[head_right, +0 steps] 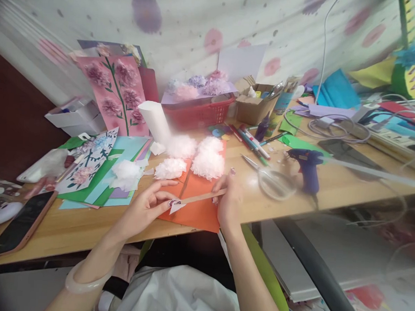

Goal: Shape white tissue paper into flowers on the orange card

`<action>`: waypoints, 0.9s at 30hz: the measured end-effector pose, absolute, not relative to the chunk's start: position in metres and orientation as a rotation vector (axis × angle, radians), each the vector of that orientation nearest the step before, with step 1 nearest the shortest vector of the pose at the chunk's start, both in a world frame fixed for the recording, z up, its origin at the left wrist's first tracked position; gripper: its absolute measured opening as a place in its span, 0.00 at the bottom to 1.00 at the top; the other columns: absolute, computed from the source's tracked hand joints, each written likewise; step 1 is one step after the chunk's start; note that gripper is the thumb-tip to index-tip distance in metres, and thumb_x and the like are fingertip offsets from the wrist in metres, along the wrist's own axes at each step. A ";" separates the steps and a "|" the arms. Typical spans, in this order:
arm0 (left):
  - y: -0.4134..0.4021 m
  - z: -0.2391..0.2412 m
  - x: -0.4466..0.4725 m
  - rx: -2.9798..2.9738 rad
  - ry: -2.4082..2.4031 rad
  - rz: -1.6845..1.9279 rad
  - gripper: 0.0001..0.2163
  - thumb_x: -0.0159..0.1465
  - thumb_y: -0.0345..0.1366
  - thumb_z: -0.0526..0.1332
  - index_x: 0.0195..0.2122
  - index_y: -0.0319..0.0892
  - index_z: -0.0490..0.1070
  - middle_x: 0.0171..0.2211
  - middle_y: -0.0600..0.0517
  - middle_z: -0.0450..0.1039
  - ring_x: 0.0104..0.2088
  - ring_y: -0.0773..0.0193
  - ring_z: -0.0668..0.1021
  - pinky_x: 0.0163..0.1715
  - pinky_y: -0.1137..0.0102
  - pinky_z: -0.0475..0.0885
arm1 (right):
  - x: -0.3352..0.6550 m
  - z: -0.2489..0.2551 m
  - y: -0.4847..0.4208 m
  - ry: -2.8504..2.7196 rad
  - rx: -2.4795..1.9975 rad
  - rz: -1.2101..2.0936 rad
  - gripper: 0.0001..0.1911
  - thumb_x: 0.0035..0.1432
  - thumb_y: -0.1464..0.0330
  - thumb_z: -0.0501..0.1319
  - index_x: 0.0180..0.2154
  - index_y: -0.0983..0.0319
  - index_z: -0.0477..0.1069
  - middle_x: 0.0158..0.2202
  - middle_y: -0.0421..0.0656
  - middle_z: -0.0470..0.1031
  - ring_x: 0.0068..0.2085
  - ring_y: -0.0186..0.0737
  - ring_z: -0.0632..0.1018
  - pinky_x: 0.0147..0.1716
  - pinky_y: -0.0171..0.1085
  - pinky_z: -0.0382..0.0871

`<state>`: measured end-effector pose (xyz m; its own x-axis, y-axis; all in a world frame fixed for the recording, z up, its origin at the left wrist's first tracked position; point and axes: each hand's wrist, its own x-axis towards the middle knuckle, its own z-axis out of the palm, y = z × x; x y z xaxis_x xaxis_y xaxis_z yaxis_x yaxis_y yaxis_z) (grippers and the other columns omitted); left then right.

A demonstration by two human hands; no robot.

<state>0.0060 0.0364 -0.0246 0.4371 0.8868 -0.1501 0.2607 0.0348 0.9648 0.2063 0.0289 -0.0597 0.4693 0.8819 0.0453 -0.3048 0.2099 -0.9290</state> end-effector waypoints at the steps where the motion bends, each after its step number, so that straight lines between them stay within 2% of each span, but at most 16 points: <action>1: 0.036 -0.025 0.006 1.493 1.065 0.654 0.19 0.65 0.36 0.60 0.57 0.42 0.64 0.41 0.46 0.81 0.42 0.59 0.80 0.46 0.64 0.71 | 0.206 -0.060 0.029 -0.678 -1.047 0.918 0.32 0.66 0.48 0.51 0.14 0.58 0.61 0.10 0.36 0.57 0.15 0.32 0.61 0.19 0.37 0.53; 8: 0.035 -0.026 0.006 1.415 0.983 0.656 0.17 0.66 0.41 0.61 0.55 0.43 0.66 0.38 0.48 0.82 0.42 0.57 0.82 0.49 0.62 0.72 | 0.207 -0.063 0.030 -0.695 -1.080 0.878 0.31 0.67 0.50 0.51 0.16 0.58 0.62 0.11 0.37 0.60 0.15 0.31 0.62 0.18 0.36 0.54; 12: 0.034 -0.027 0.007 1.302 0.941 0.669 0.23 0.60 0.37 0.67 0.55 0.42 0.64 0.38 0.48 0.81 0.40 0.59 0.82 0.47 0.62 0.74 | 0.207 -0.062 0.029 -0.685 -1.088 0.867 0.31 0.66 0.49 0.51 0.16 0.58 0.62 0.12 0.37 0.60 0.15 0.32 0.62 0.18 0.36 0.55; 21: 0.034 -0.029 0.006 1.323 0.986 0.766 0.22 0.60 0.38 0.67 0.54 0.42 0.63 0.36 0.49 0.81 0.40 0.59 0.83 0.48 0.61 0.74 | 0.206 -0.057 0.027 -0.609 -1.063 0.892 0.32 0.66 0.48 0.50 0.15 0.58 0.61 0.11 0.36 0.56 0.15 0.31 0.59 0.17 0.36 0.52; 27: 0.036 -0.032 0.011 1.317 0.983 0.742 0.26 0.59 0.40 0.68 0.56 0.42 0.62 0.41 0.47 0.81 0.43 0.58 0.82 0.49 0.61 0.74 | 0.207 -0.062 0.029 -0.689 -1.083 0.887 0.32 0.65 0.47 0.51 0.15 0.58 0.61 0.10 0.36 0.58 0.14 0.31 0.61 0.17 0.36 0.54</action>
<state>0.0114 0.0360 -0.0318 0.4260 0.8903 -0.1608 0.0894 0.1354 0.9867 0.2065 0.0294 -0.0619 0.4872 0.8718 0.0512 -0.2648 0.2033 -0.9426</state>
